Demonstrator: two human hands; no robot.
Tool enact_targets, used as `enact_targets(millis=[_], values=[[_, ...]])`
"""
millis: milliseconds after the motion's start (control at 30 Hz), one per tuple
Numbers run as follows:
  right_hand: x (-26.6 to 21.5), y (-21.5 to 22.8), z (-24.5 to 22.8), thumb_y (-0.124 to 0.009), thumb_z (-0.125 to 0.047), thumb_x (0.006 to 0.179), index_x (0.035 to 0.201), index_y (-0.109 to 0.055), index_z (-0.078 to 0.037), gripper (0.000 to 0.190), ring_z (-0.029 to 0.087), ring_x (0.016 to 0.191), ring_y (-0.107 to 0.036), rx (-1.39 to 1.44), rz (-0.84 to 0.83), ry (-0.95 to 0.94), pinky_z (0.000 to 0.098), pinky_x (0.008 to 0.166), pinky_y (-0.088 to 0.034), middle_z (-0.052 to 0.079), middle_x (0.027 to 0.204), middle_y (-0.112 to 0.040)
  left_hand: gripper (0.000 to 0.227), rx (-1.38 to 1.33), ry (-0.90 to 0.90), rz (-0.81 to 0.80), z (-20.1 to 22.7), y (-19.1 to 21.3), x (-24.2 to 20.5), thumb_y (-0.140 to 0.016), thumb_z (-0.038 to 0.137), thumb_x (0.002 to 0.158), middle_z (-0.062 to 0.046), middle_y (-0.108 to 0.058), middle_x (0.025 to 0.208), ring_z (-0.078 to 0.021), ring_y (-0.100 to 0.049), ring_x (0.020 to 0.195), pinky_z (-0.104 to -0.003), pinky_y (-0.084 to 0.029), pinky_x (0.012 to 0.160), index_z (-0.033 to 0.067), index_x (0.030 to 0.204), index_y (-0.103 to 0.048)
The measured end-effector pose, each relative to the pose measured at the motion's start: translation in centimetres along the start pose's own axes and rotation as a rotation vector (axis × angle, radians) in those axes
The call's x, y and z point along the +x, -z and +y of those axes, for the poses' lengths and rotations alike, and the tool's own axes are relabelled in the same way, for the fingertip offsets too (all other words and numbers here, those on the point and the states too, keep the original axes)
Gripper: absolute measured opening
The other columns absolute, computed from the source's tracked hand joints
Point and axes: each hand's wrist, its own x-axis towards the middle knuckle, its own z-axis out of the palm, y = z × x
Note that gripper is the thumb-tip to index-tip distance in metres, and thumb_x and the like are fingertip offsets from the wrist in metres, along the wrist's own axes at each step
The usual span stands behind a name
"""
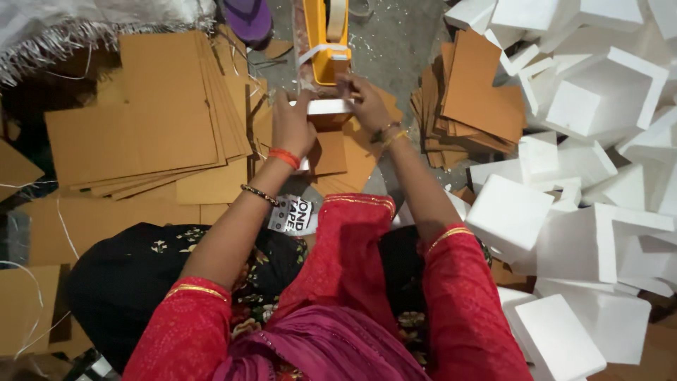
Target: The person sits on the floor and assembles small white boxes by folding the sides and securing them with clear tape from a yellow dispenser. They repeatedly pick up white box components, fold them into shape, apply tape, and place the finished boxes into a pile.
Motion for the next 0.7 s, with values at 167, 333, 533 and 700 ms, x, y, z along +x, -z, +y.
enact_targets(millis=[167,333,533,700], values=[[5.2,1.5,1.4,-0.076,-0.041,0.089,0.114,-0.075,-0.006,0.043,0.012,0.091,-0.070,0.016,0.056,-0.574,0.0298,0.081,-0.056,0.001,0.102,-0.077,0.052,0.020,-0.065,-0.015,-0.1,0.1,-0.2,-0.062,-0.010,0.074,-0.025,-0.049,0.112,-0.0454,-0.052,0.107,-0.052,-0.045,0.092,0.0096,0.122,-0.065],[1.5,2.2,2.1,-0.079,-0.029,0.090,0.110,-0.074,-0.012,0.027,0.007,0.087,-0.066,-0.211,-0.105,-0.695,0.0259,0.077,-0.054,-0.004,0.097,-0.074,0.049,-0.130,-0.214,-0.023,1.1,2.2,-2.1,-0.060,-0.013,0.075,-0.022,-0.050,0.117,-0.0439,-0.052,0.111,-0.051,-0.046,0.097,0.0100,0.118,-0.066],[-6.2,2.4,2.5,-0.078,-0.015,0.088,0.118,-0.068,-0.017,0.031,0.008,0.082,-0.065,0.244,-0.039,-0.738,0.0260,0.070,-0.053,-0.004,0.094,-0.070,0.054,-0.120,-0.442,-0.139,2.5,4.5,-5.0,-0.064,-0.011,0.076,-0.020,-0.051,0.121,-0.0440,-0.053,0.118,-0.049,-0.048,0.101,0.0102,0.126,-0.065],[-7.0,2.3,-0.7,-0.069,-0.026,0.096,0.123,-0.067,-0.014,0.029,0.010,0.080,-0.068,0.389,0.108,-0.828,0.0290,0.068,-0.058,-0.002,0.097,-0.072,0.052,-0.185,-0.414,-0.015,1.0,5.2,-4.1,-0.057,-0.008,0.078,-0.022,-0.050,0.122,-0.0419,-0.055,0.117,-0.047,-0.049,0.101,0.0073,0.127,-0.063]])
